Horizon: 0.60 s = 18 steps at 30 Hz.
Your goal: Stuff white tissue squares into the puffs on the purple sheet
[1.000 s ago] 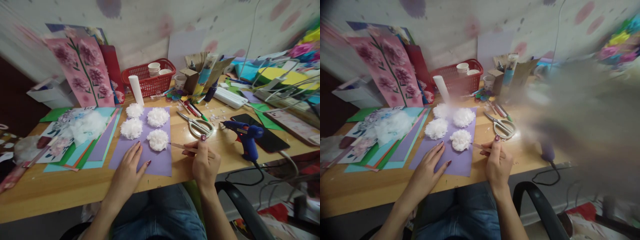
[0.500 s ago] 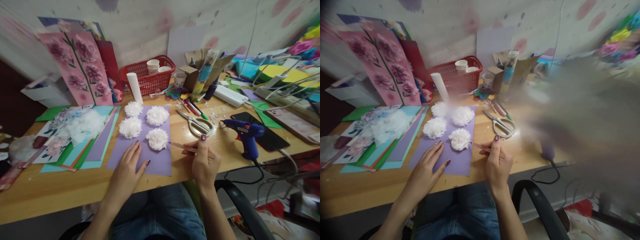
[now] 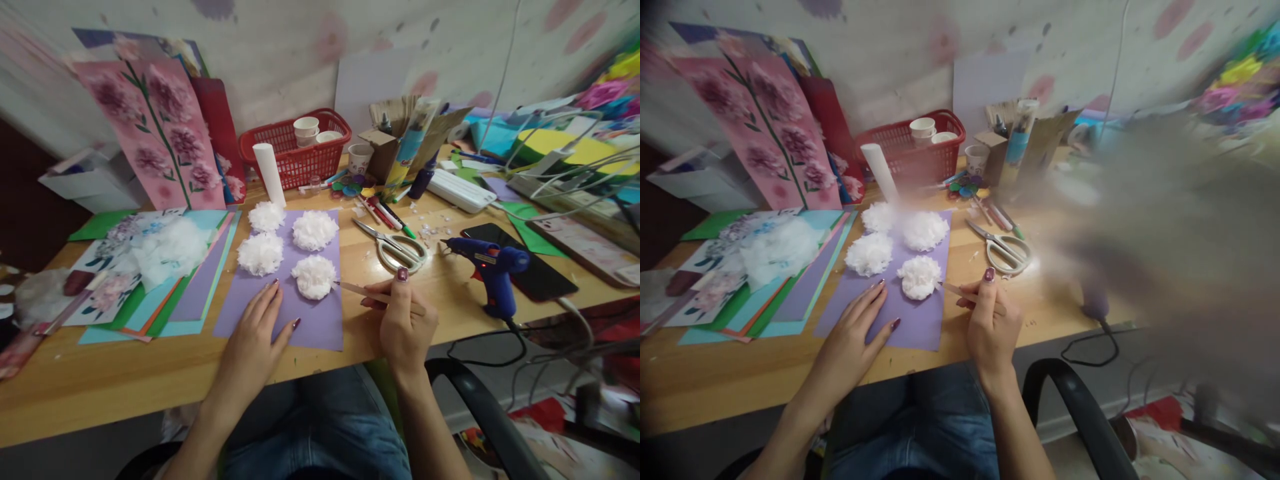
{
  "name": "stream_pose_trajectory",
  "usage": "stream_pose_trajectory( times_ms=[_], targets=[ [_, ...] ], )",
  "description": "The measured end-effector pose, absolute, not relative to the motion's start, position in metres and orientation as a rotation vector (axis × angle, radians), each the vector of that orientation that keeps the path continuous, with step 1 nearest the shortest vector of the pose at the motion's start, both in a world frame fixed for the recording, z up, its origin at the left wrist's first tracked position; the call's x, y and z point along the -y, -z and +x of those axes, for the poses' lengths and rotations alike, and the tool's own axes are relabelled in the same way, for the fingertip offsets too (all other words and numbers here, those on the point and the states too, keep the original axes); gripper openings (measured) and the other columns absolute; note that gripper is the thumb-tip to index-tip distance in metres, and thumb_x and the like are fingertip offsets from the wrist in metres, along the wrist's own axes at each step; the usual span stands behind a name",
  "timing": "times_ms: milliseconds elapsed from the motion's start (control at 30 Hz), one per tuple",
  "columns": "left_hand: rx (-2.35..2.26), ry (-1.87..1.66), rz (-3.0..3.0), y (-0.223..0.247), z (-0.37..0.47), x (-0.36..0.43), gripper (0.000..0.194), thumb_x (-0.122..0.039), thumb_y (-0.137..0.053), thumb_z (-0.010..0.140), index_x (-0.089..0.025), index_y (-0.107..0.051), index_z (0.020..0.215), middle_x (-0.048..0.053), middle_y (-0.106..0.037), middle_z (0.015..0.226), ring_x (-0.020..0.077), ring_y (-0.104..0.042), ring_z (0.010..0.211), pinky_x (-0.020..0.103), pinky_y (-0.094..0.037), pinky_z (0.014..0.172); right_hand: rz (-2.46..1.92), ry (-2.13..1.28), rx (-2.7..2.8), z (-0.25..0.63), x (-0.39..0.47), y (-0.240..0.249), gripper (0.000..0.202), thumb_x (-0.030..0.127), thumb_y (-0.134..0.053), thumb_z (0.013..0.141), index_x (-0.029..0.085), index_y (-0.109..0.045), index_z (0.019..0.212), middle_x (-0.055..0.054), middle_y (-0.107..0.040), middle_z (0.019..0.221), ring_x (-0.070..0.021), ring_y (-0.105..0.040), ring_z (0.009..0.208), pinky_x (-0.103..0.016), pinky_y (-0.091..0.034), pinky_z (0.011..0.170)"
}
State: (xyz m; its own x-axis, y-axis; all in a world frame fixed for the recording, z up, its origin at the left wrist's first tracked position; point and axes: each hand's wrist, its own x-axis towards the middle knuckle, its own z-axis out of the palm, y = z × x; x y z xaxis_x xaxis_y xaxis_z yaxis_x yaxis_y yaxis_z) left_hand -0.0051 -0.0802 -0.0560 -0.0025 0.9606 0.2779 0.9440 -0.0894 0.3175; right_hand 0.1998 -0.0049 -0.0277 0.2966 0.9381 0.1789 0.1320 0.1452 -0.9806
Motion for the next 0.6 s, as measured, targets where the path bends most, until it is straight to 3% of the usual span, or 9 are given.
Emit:
stream_pose_trajectory(
  times_ms=[200,433,600],
  targets=[
    [-2.105,-0.682,2.175,0.0567,-0.0049,0.0812,0.05,-0.045,-0.042,0.102,-0.019,-0.048,0.144,0.014,-0.052,0.15,0.0293,-0.048,0.141,0.052,-0.043,0.116,-1.34,-0.812,1.163,0.1978,0.0036,0.0286,0.059,0.063,-0.048,0.094,0.015,-0.073,0.069,-0.004,-0.067,0.057,-0.0139,-0.064,0.048,-0.024,-0.055,0.052],
    [-2.111,-0.687,2.187,0.0594,-0.0059,0.0812,0.05,-0.045,-0.041,0.102,-0.017,-0.05,0.142,0.015,-0.052,0.151,0.0299,-0.048,0.141,0.051,-0.045,0.114,-1.376,-0.838,1.279,0.1962,0.0003,0.0255,0.064,0.066,-0.043,0.095,0.017,-0.069,0.065,-0.005,-0.068,0.056,-0.0164,-0.068,0.055,-0.025,-0.052,0.055],
    [-2.11,-0.706,2.186,0.0623,-0.007,0.0805,0.051,-0.045,-0.042,0.101,-0.014,-0.052,0.141,0.016,-0.053,0.15,0.0308,-0.049,0.139,0.049,-0.048,0.112,-1.37,-0.848,1.11,0.2004,0.0025,0.0242,0.062,0.068,-0.048,0.091,0.015,-0.07,0.067,-0.005,-0.067,0.055,-0.0158,-0.065,0.05,-0.025,-0.053,0.053]
  ],
)
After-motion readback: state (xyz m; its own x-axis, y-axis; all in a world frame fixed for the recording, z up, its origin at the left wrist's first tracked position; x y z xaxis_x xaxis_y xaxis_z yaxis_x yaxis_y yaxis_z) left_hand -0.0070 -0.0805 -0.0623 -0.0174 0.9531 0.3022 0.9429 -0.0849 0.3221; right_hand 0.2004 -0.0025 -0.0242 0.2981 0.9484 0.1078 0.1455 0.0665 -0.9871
